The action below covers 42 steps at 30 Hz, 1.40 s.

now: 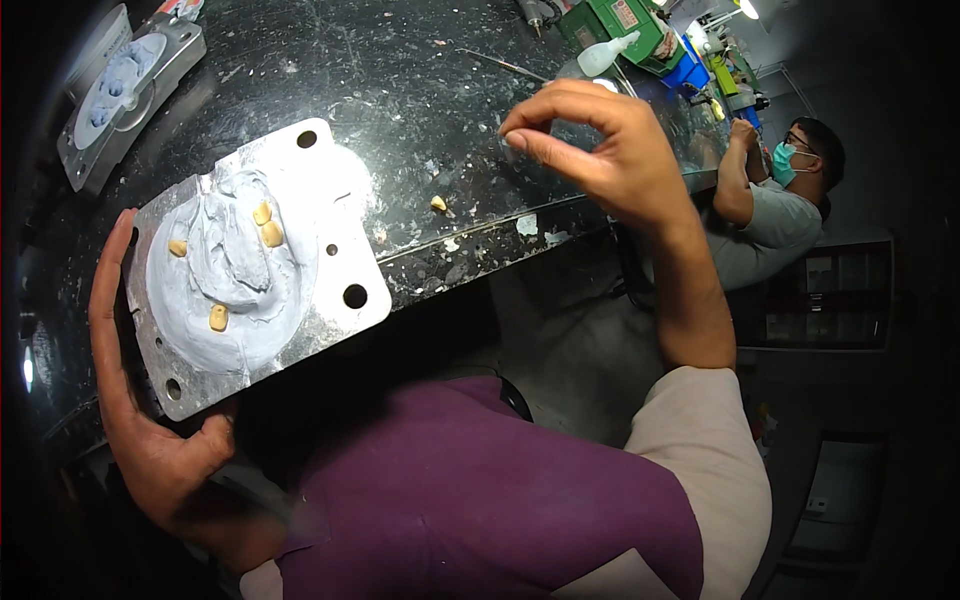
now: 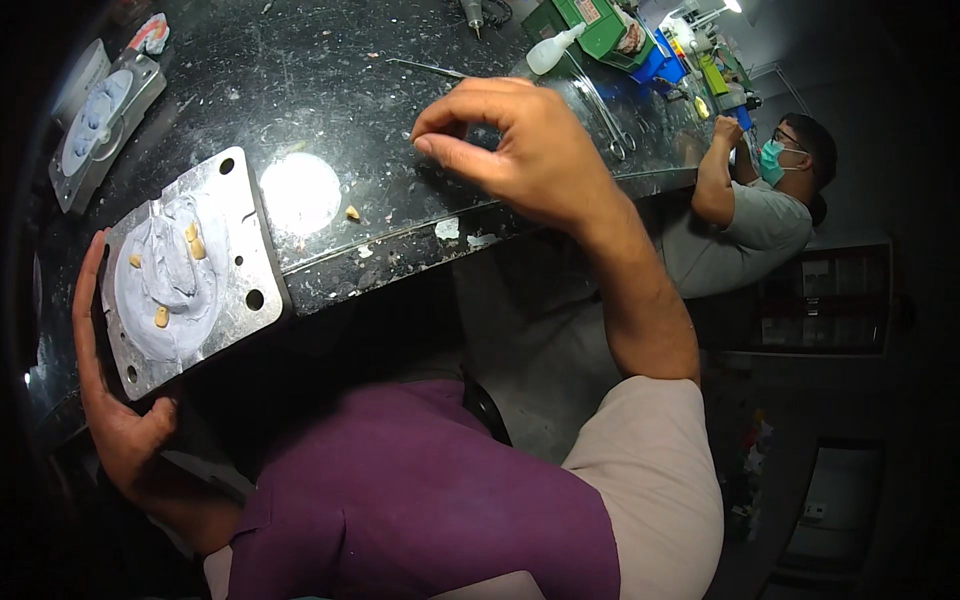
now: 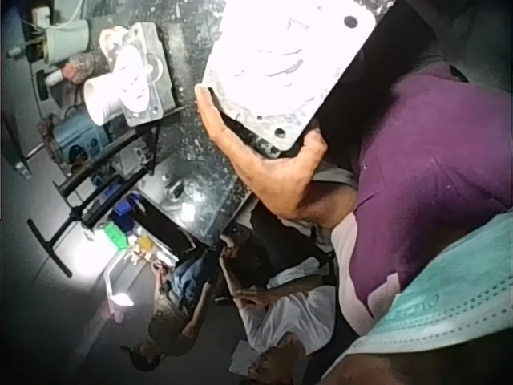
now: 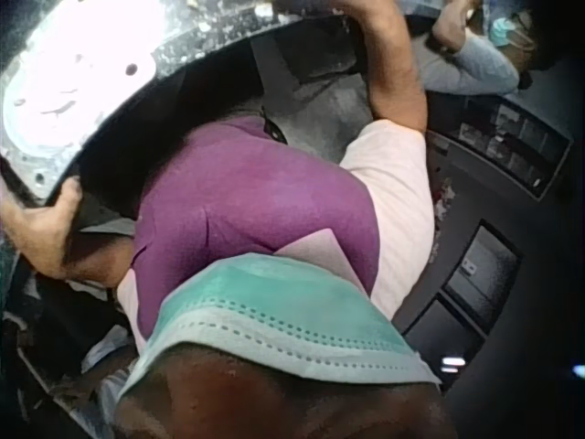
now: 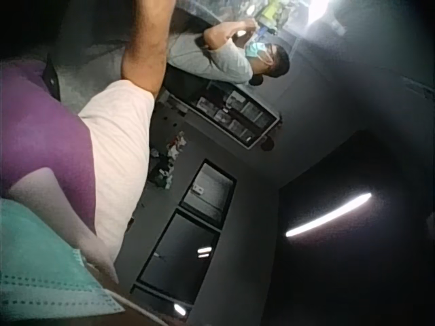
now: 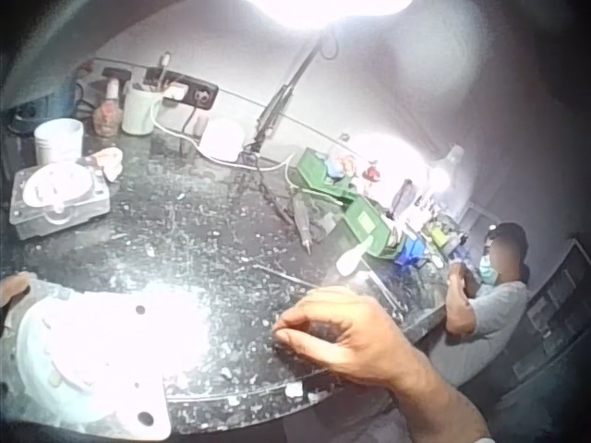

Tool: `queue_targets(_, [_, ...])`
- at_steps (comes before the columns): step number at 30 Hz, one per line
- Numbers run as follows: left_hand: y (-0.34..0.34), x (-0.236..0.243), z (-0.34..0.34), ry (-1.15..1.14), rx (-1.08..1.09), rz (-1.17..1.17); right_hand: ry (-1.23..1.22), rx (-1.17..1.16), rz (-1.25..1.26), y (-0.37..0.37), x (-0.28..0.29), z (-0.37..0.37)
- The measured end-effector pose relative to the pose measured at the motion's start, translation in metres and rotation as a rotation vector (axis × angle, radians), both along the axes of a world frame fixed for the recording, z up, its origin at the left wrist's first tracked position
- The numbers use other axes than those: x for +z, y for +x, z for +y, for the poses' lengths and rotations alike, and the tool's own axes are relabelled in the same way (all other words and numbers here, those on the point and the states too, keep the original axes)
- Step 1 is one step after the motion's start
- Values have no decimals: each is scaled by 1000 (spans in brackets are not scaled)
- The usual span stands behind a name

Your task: The person uses a tool to apply material into a dental mold and then places several dental crowns into the mold one by one by hand.

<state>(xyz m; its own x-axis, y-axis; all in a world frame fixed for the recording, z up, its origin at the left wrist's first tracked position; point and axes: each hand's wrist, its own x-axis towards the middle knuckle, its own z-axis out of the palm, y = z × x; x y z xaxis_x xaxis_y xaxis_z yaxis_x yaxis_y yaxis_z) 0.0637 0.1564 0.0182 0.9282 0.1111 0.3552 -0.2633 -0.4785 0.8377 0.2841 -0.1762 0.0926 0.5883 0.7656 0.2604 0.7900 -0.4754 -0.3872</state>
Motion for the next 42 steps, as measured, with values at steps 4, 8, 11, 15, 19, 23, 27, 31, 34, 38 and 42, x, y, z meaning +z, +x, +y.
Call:
queue_targets(4, [0,0,-3,-37,-21,-6,77,149,-62,-31,-9,5])
queue_targets(8, [1,2,-3,-59,-14,0,86,167,-122,-37,-24,16])
queue_targets(11, [-1,2,-1,15,14,9,71,186,-148,-34,-29,21])
queue_targets(15, [-1,1,2,76,15,-9,22,174,-147,-33,-25,18])
queue_targets(19, [0,1,0,22,-9,-24,251,45,165,-30,-10,5])
queue_targets(23, [1,1,-5,-35,8,-7,127,-19,257,-22,0,-12])
queue_targets(27, [0,1,-3,-9,-8,-20,158,-143,452,-17,-3,-17])
queue_targets(31, [-1,-1,1,35,-1,-22,144,-119,428,-12,-7,-14])
queue_targets(34, [-1,-2,2,33,-3,-28,91,-87,416,-7,-6,-11])
queue_targets(38, [0,-1,1,33,-17,-26,34,-83,351,-3,-6,-8])
queue_targets(42, [0,-1,-3,-40,-20,-8,-17,-78,318,0,-6,-5])
